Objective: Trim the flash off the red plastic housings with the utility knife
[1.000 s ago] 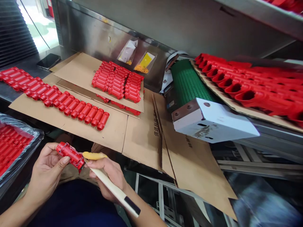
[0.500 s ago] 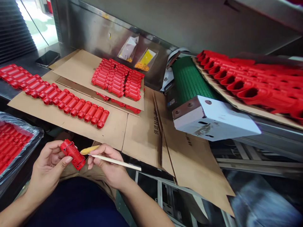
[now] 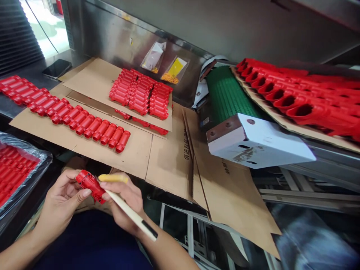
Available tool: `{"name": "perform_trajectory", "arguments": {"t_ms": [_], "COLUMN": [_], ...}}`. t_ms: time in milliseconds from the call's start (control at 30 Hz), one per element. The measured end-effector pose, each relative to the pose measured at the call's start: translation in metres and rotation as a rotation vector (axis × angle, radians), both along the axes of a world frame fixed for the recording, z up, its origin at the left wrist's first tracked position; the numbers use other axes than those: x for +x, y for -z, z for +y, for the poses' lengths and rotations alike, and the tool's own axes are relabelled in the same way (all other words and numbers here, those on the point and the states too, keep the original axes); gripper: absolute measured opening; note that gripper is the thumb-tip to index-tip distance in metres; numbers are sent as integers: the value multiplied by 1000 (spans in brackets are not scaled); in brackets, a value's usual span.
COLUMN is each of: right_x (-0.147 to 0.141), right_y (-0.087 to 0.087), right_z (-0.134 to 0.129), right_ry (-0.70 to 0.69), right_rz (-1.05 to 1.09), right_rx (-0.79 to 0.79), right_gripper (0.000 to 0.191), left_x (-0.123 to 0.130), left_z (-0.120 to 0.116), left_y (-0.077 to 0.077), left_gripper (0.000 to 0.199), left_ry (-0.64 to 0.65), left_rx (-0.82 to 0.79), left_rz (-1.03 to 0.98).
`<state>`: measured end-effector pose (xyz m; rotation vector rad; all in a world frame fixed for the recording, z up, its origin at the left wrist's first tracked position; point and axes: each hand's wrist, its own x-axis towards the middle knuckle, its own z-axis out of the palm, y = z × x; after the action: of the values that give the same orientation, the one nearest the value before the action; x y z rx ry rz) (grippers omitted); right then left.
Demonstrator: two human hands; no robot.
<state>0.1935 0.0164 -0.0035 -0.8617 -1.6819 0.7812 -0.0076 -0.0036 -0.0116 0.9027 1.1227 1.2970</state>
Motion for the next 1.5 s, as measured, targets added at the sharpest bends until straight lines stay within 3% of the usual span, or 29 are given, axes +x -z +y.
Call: {"name": "perform_trajectory", "arguments": {"t_ms": [100,300,600,767,1000,1167,1300,1400,1500], "right_x": [-6,-10,-11,-13,-8,-7,3,14,18], "right_y": [-1,1,-1,-1,-6,-8,-7,-10,-15], "right_z": [0,-3,-6,-12,-9,-9,-10,-3,9], "right_ry": [-29,3,23,55,12,2,9,75,19], "right_rz": [-50,-54,-59,-43,-19,-40,-5,111,109], "right_rx": [141,191,186,163,103,74,-68,-311,-583], "right_gripper": [22,23,22,30,26,26,18,17,27], "left_x": [3,4,4,8,7,7,5,3,-1], "left_z": [0,0,0,-1,-2,-2,-1,1,4], "left_y": [-1,-5,-4,-4,-8,-1,-2,-12,-19], "left_gripper": [16,15,16,16,17,16,29,46,42], "left_ry": [0,13,15,-25,-36,-21,-2,87,157], "left_rx": [29,41,51,43,14,27,-86,-282,-469], "left_rz": [35,66,69,53,53,45,-87,-285,-344]}}
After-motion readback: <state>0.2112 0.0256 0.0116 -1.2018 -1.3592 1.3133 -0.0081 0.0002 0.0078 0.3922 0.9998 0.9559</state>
